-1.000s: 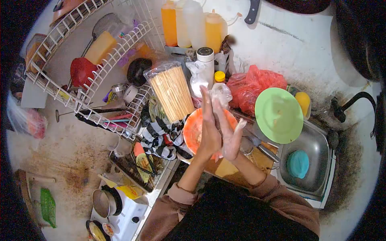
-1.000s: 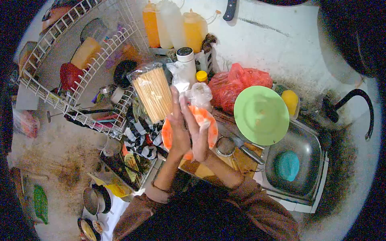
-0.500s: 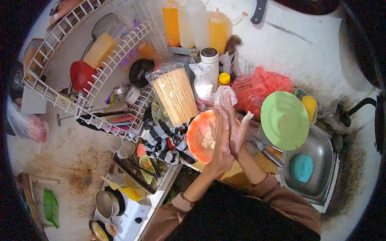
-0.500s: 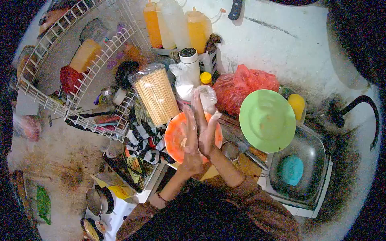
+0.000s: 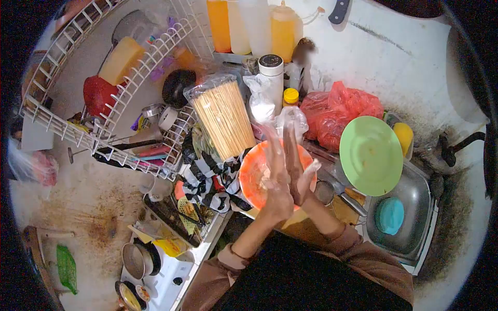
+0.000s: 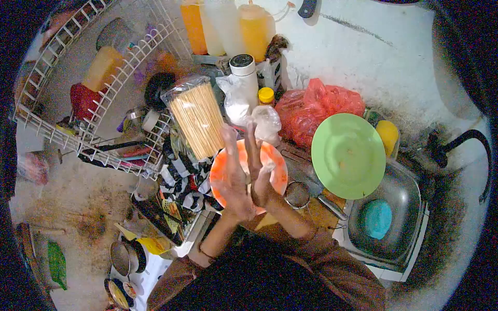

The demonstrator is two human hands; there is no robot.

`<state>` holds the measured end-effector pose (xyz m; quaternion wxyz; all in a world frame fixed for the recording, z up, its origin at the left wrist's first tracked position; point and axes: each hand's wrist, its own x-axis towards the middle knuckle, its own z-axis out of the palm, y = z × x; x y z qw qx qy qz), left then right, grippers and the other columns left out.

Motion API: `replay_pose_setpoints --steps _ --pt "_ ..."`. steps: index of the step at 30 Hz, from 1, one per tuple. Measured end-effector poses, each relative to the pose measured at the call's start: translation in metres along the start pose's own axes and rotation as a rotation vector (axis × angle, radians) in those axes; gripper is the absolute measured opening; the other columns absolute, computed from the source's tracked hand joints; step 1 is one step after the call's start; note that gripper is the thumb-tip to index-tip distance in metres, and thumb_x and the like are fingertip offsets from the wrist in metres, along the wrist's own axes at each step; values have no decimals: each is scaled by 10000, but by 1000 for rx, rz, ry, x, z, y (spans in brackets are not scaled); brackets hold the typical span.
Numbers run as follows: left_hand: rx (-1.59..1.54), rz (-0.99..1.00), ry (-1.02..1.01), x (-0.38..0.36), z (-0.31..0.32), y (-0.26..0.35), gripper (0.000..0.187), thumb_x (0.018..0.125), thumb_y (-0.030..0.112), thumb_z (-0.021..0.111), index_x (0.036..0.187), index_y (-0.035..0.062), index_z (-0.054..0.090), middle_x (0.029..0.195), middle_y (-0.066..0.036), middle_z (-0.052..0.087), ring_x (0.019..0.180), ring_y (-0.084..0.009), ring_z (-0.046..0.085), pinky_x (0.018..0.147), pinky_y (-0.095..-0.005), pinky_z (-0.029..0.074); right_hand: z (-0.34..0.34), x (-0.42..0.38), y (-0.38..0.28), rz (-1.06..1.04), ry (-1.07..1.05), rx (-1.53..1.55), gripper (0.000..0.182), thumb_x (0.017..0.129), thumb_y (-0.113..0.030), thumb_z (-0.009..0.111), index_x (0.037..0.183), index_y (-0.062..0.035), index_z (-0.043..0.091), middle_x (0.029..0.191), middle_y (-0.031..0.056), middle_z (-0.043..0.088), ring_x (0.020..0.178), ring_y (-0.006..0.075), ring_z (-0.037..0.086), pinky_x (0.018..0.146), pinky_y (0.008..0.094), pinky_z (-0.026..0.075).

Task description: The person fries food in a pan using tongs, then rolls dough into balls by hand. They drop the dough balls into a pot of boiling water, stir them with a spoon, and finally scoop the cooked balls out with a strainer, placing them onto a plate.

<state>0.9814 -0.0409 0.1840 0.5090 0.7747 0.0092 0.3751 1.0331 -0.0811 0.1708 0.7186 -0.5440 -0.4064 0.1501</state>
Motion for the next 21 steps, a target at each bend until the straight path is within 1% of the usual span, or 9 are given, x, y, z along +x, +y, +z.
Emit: replay_pose_setpoints --steps 3,4,7,8,14,17,20,21 --pt "-64 -57 7 11 -3 6 808 829 365 461 1353 -10 -27 1426 -176 -50 1317 -306 -23 1044 -428 29 9 -10 -15 65 16 224 1042 657 -779 -50 1369 -22 24 1438 120 29 1325 234 -1 1052 343 -39" --pt "-39 -96 -13 11 -2 6 826 825 381 457 1352 -3 -50 1430 -161 -43 1319 -286 -8 1051 -412 72 7 -8 -20 37 2 222 1054 657 -785 -36 1365 -8 23 1435 132 30 1325 232 -3 1053 343 -38" --pt "-22 -83 -25 3 3 1 780 834 408 386 1356 5 -31 1431 -160 -34 1319 -288 -12 1050 -414 58 -3 7 -35 -29 10 85 1055 664 -782 -27 1361 8 25 1434 135 30 1325 232 0 1055 343 -34" --pt "-18 -75 -28 0 6 -2 766 837 417 362 1357 7 -25 1431 -159 -31 1319 -289 -13 1050 -415 54 -3 9 -31 -53 32 96 1029 687 -761 -31 1359 15 32 1434 136 33 1324 231 6 1058 341 -33" --pt "15 -81 -30 0 4 -1 708 856 471 220 1364 23 12 1432 -157 -14 1320 -292 -20 1049 -419 28 -1 -1 -11 18 67 193 979 726 -731 -21 1360 11 56 1432 128 57 1323 227 28 1062 333 -27" --pt "24 -68 -29 -1 5 -2 695 865 498 148 1367 31 30 1433 -155 -5 1321 -294 -23 1048 -421 15 -3 3 -10 30 80 276 932 740 -718 -26 1371 -35 32 1430 152 45 1324 244 21 1055 347 -35" --pt "71 -82 -24 -2 5 2 695 875 525 77 1371 39 49 1433 -154 4 1321 -296 -27 1048 -422 2 2 0 -11 102 116 494 885 773 -701 35 1375 -54 86 1427 137 98 1319 246 78 1061 356 12" --pt "123 -113 -37 -2 5 5 678 884 509 87 1370 37 61 1432 -156 21 1321 -299 -20 1047 -422 -1 2 -2 -12 162 130 624 869 782 -694 66 1373 -59 105 1425 126 115 1315 242 98 1062 354 34"
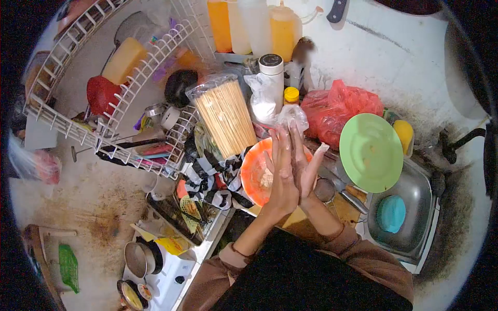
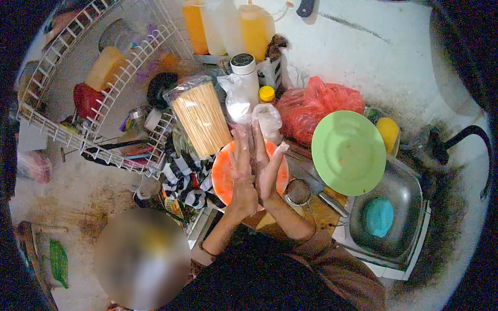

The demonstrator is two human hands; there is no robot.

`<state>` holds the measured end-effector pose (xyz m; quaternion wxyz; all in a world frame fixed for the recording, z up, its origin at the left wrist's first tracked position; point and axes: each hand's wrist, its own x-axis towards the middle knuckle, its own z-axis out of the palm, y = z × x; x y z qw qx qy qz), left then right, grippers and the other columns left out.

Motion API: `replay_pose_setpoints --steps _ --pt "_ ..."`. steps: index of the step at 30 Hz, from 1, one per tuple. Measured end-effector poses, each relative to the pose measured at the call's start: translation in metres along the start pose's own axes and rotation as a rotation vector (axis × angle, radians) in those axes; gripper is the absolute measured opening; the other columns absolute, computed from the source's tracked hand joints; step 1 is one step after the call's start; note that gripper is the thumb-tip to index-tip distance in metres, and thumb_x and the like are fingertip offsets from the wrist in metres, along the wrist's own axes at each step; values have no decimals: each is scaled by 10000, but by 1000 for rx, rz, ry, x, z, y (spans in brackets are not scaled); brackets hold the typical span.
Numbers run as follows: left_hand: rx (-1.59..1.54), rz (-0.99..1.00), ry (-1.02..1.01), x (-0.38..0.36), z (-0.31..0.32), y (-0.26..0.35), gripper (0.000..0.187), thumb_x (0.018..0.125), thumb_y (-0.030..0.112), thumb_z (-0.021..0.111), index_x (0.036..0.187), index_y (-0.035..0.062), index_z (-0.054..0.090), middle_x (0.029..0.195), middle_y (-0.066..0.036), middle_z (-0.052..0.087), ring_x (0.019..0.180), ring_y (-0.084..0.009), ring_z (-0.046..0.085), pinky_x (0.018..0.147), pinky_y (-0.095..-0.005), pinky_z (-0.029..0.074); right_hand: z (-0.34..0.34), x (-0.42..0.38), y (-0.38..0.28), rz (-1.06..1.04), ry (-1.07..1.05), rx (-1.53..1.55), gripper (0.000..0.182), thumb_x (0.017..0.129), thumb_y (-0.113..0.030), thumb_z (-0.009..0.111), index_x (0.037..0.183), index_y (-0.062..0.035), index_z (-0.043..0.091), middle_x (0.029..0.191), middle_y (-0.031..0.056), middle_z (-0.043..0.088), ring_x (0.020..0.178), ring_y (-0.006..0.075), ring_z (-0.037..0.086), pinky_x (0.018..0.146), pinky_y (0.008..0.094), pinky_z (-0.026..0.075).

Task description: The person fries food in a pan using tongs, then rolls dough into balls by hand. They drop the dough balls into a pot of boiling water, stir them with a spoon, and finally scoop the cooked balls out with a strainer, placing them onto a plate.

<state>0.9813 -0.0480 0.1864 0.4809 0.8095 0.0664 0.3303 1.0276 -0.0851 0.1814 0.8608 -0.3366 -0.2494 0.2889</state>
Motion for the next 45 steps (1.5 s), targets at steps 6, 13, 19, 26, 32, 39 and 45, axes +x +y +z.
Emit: replay_pose_setpoints --steps 6,13,19,26,32,39,45 --pt "173 -95 36 1 -13 12 577 922 415 156 1359 38 172 1415 -123 163 1318 -248 105 1051 -419 60 0 -1 24 203 -98 1009 716 858 -581 233 1353 -65 197 1387 77 251 1270 218 242 1046 369 192" --pt "-324 -173 366 -24 -67 -6 550 910 466 222 1206 40 404 1288 -112 389 1217 -227 313 1006 -399 185 21 -9 38 430 436 932 396 889 -378 389 1112 -57 450 1114 91 504 992 192 500 822 290 422" --pt "-308 -411 577 -108 -151 -7 392 920 365 327 1049 37 499 1043 -90 534 965 -165 492 820 -318 385 59 -38 52 623 102 628 142 868 -199 470 841 -67 514 772 32 524 671 115 458 562 232 356" --pt "-237 -662 726 -296 -233 -17 304 930 262 374 1027 10 513 904 -52 570 830 -107 513 765 -240 393 109 -141 166 1064 -421 -160 170 829 -136 521 981 -59 522 841 -12 530 701 68 454 563 192 357" --pt "-103 -841 722 -471 -272 -13 311 896 276 465 1018 -4 526 805 -24 537 707 -89 460 666 -233 396 142 -241 275 1307 -1002 -595 278 856 -122 482 1111 -20 529 952 46 574 806 115 535 648 246 443" --pt "-157 -1021 783 -597 -310 -11 329 882 287 484 1026 -4 534 880 -88 593 746 -141 529 656 -271 420 306 -263 367 642 -1393 -863 236 746 -119 644 956 -21 604 830 73 600 734 121 568 618 272 468" --pt "1 -1115 735 -624 -355 10 389 861 343 506 1009 -16 529 836 -136 588 732 -186 547 652 -311 425 397 -265 428 259 -1412 -971 230 673 -46 628 902 -18 639 792 160 597 782 260 585 719 334 457"
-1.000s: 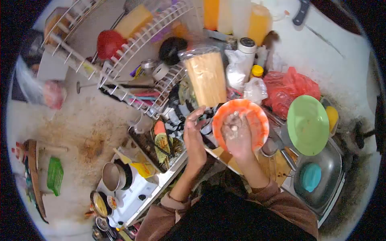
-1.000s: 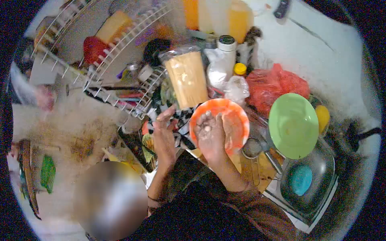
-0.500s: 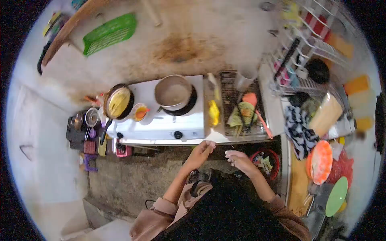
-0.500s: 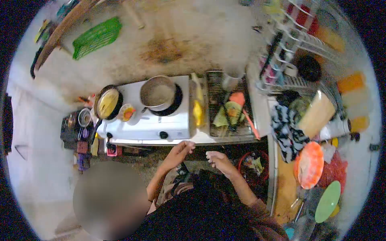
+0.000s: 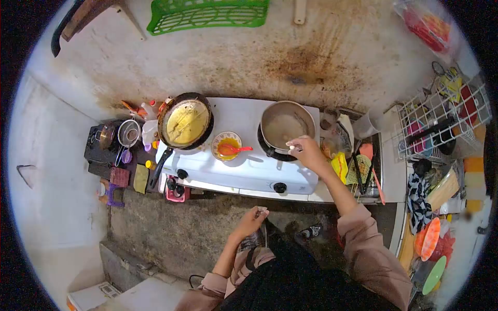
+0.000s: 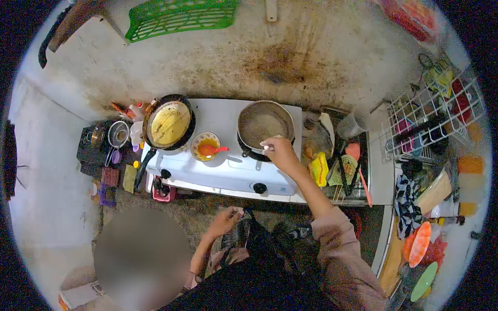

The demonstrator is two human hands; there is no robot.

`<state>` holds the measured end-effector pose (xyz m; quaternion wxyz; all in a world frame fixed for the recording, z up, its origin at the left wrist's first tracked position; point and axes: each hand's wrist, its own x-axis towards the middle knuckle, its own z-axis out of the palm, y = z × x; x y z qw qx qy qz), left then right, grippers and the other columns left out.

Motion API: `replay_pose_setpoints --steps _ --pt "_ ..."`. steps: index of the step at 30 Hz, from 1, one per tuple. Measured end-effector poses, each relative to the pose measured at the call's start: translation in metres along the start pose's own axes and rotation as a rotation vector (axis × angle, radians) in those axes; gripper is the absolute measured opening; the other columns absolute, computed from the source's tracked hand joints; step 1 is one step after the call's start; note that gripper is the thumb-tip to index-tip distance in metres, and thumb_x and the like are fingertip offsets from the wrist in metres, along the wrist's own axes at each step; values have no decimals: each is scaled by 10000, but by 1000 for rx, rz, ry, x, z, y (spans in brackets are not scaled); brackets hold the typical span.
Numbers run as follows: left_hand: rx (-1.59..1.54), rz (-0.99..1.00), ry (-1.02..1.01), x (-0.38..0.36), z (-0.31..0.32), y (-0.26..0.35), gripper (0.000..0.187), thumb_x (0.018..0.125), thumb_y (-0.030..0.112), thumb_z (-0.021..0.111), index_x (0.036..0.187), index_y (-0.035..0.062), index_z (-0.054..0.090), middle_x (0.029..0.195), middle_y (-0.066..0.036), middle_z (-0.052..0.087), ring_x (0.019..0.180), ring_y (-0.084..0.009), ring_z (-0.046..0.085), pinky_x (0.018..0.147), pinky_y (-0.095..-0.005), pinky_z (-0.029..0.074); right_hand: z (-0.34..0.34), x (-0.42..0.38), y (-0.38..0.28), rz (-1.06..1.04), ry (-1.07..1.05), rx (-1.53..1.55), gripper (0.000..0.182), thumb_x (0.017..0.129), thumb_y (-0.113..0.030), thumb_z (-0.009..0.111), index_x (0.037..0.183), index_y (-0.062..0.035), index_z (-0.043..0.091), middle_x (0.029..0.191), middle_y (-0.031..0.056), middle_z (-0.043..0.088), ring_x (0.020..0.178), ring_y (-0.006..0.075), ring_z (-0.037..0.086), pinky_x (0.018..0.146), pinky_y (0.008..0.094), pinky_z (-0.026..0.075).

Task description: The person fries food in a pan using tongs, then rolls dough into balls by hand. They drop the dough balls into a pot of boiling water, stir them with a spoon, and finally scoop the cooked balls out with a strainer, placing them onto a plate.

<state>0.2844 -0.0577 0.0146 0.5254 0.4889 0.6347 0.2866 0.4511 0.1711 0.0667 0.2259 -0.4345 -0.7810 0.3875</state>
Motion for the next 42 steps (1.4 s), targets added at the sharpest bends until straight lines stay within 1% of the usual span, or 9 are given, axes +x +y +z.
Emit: replay_pose_setpoints --steps 8,14,19,25,31,35,36,40,42 --pt "-95 -43 11 5 -19 -28 428 850 398 498 1020 7 533 861 -174 581 757 -256 564 673 -340 438 17 38 11 5 -56 -330 259 685 -16 570 931 -43 643 937 207 594 887 340 569 800 385 443" --pt "63 46 -263 18 -24 -37 389 831 373 542 953 3 547 819 -142 576 736 -226 562 664 -339 442 -46 -15 -57 145 18 -50 196 716 -109 630 899 -39 635 878 154 621 834 264 602 747 316 466" --pt "193 177 -535 30 -8 39 341 792 332 610 856 0 561 779 -128 568 699 -204 560 637 -321 440 -53 -116 -37 289 51 190 170 777 -122 605 909 -15 614 889 96 628 808 165 593 747 288 459" --pt "268 260 -733 71 67 87 186 818 203 591 843 19 608 839 -89 632 815 -141 579 732 -295 445 -17 -241 32 323 252 570 164 808 -39 561 956 27 583 897 87 618 839 122 574 754 272 465" --pt "254 450 -862 82 175 153 169 858 132 509 903 12 619 885 -83 641 845 -162 593 772 -277 449 -64 -327 35 383 609 699 230 762 -5 617 982 33 563 871 62 610 824 122 582 746 257 469" --pt "265 621 -951 69 256 213 145 847 101 521 897 10 623 891 -78 639 836 -154 592 772 -272 449 -128 -387 36 358 773 595 214 746 -80 662 929 -3 580 810 50 600 763 106 568 699 256 470" --pt "203 756 -933 65 278 226 162 815 156 591 829 -4 616 781 -52 616 711 -123 562 671 -256 442 -147 -401 33 355 800 568 218 740 -92 671 920 -5 582 801 46 596 748 102 564 683 251 467" --pt "93 675 -990 42 357 290 195 685 125 732 675 14 571 660 6 535 632 -49 479 605 -221 420 -231 -467 19 510 831 232 266 683 -163 721 879 -29 600 733 27 574 675 92 529 605 238 435" --pt "137 744 -1054 49 399 308 154 754 135 663 741 -6 602 706 -25 593 687 -59 529 624 -236 433 -269 -500 30 533 907 183 219 705 -140 687 873 -24 606 752 36 577 682 97 531 607 251 441"
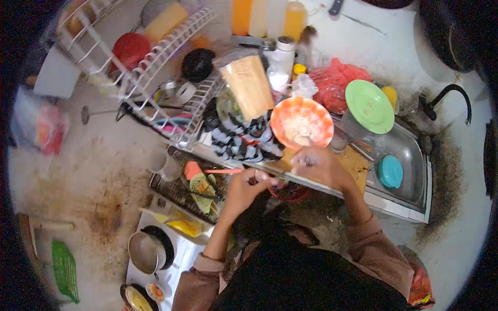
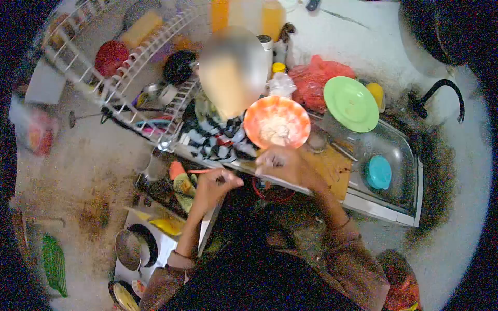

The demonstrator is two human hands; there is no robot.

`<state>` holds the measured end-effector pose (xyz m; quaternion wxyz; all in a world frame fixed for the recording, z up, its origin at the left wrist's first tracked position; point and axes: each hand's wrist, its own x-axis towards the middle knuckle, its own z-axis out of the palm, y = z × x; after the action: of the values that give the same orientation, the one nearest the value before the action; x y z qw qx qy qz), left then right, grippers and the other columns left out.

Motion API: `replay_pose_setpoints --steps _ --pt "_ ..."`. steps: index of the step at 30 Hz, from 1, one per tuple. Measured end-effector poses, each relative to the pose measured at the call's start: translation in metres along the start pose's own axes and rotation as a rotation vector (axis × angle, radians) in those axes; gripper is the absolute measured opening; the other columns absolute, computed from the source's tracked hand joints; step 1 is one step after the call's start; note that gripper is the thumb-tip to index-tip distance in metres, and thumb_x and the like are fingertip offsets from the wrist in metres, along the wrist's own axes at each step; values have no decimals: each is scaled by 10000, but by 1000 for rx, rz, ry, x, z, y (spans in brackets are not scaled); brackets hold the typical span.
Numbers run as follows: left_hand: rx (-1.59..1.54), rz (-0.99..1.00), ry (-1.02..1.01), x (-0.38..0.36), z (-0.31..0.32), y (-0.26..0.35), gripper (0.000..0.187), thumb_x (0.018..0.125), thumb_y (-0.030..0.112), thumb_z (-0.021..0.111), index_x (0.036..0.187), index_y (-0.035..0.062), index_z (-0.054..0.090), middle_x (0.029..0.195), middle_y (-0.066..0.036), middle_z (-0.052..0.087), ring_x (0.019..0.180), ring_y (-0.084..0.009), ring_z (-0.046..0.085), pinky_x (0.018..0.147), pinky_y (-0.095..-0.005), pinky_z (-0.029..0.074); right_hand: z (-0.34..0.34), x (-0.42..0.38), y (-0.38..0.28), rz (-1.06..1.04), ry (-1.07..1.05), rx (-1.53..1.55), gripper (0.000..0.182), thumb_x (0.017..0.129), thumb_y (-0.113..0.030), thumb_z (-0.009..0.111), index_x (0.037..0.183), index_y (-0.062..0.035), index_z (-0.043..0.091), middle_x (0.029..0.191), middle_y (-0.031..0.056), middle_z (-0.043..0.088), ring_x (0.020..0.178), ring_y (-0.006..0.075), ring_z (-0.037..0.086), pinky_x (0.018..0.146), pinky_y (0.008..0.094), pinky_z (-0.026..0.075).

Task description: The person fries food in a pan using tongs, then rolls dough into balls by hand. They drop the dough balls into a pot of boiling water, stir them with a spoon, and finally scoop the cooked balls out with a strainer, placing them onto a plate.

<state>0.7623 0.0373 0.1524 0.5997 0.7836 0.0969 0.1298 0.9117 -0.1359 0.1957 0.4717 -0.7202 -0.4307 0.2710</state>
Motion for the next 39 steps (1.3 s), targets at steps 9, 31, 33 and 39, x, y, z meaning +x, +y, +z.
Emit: replay_pose_setpoints --steps 9,31,33,39 --pt "997 305 39 147 53 3 152 730 135 577 868 99 629 701 -54 589 757 -197 562 699 -375 335 -64 101 95 -86 -34 -488 187 676 -171 618 800 -31 628 761 131 612 689 275 591 632 363 466" --pt "909 -195 -122 180 61 21 434 740 329 613 1046 35 522 746 -101 623 781 -252 600 802 -392 367 -117 80 69 25 -192 473 367 774 -68 599 1105 47 490 993 68 569 872 141 559 771 282 469" --pt "500 -114 101 178 62 31 463 761 371 591 1051 20 508 781 -130 614 790 -281 592 804 -395 391 -110 78 74 73 -91 547 361 775 -47 585 1111 39 484 1007 68 563 889 144 555 792 289 467" --pt "381 686 336 181 91 32 409 810 330 544 1075 21 503 904 -147 583 836 -299 567 773 -344 441 -77 74 66 54 147 812 335 807 -46 527 1132 11 471 992 66 567 927 149 548 816 285 448"
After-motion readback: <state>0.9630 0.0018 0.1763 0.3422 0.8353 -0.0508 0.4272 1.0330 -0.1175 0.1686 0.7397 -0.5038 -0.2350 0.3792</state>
